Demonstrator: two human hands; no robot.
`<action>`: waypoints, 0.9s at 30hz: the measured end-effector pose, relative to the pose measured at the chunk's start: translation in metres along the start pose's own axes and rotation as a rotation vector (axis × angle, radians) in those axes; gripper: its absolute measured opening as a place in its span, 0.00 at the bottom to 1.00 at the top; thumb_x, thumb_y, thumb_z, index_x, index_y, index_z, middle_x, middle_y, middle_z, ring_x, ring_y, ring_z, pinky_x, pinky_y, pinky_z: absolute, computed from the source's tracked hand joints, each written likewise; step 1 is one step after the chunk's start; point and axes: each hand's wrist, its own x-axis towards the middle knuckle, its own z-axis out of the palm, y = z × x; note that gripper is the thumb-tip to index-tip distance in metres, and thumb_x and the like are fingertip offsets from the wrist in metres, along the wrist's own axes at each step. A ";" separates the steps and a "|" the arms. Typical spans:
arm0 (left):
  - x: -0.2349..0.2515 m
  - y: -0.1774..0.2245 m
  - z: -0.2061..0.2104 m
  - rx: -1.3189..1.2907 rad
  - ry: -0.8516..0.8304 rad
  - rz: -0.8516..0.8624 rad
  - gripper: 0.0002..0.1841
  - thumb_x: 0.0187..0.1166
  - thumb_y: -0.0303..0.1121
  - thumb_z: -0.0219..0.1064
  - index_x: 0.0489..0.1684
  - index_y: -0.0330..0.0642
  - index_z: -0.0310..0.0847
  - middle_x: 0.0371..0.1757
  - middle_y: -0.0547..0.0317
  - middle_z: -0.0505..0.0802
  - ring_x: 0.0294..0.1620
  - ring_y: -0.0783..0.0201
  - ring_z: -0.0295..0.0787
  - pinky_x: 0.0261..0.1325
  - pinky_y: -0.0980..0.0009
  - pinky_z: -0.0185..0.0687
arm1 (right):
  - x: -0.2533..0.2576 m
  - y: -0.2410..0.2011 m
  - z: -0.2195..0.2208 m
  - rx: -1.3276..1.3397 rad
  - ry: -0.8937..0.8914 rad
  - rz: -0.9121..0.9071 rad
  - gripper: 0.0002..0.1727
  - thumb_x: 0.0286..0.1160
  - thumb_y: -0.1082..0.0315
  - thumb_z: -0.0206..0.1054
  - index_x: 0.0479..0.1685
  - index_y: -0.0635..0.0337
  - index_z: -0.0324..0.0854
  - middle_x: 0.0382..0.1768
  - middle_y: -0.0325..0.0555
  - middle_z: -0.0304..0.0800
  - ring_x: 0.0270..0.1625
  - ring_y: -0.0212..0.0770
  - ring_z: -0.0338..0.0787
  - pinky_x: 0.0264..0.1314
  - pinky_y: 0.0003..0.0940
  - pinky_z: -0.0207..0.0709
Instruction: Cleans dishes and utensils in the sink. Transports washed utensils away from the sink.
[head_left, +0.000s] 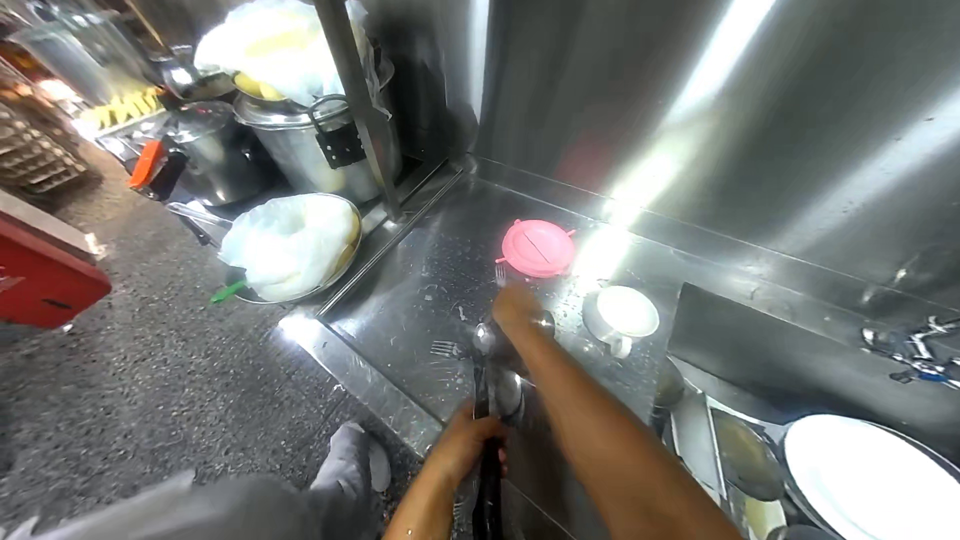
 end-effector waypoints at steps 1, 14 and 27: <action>0.000 0.000 -0.001 -0.005 -0.001 0.002 0.07 0.83 0.21 0.56 0.52 0.38 0.67 0.24 0.59 0.81 0.17 0.68 0.80 0.25 0.73 0.84 | -0.004 0.006 -0.009 -0.009 -0.050 -0.041 0.30 0.89 0.64 0.53 0.82 0.77 0.58 0.68 0.72 0.81 0.70 0.65 0.85 0.68 0.61 0.78; -0.008 -0.004 0.010 0.145 0.113 0.017 0.17 0.82 0.22 0.59 0.66 0.38 0.64 0.29 0.58 0.80 0.20 0.66 0.81 0.28 0.70 0.85 | -0.047 0.078 0.019 0.045 0.140 -0.046 0.25 0.85 0.68 0.62 0.77 0.71 0.67 0.63 0.68 0.83 0.63 0.63 0.89 0.64 0.56 0.82; -0.016 -0.021 0.006 0.059 0.104 0.089 0.19 0.79 0.20 0.58 0.67 0.40 0.63 0.28 0.59 0.80 0.19 0.67 0.80 0.26 0.71 0.83 | -0.037 0.081 0.001 -0.007 -0.165 -0.530 0.15 0.83 0.62 0.68 0.55 0.66 0.87 0.51 0.63 0.91 0.59 0.61 0.89 0.67 0.60 0.77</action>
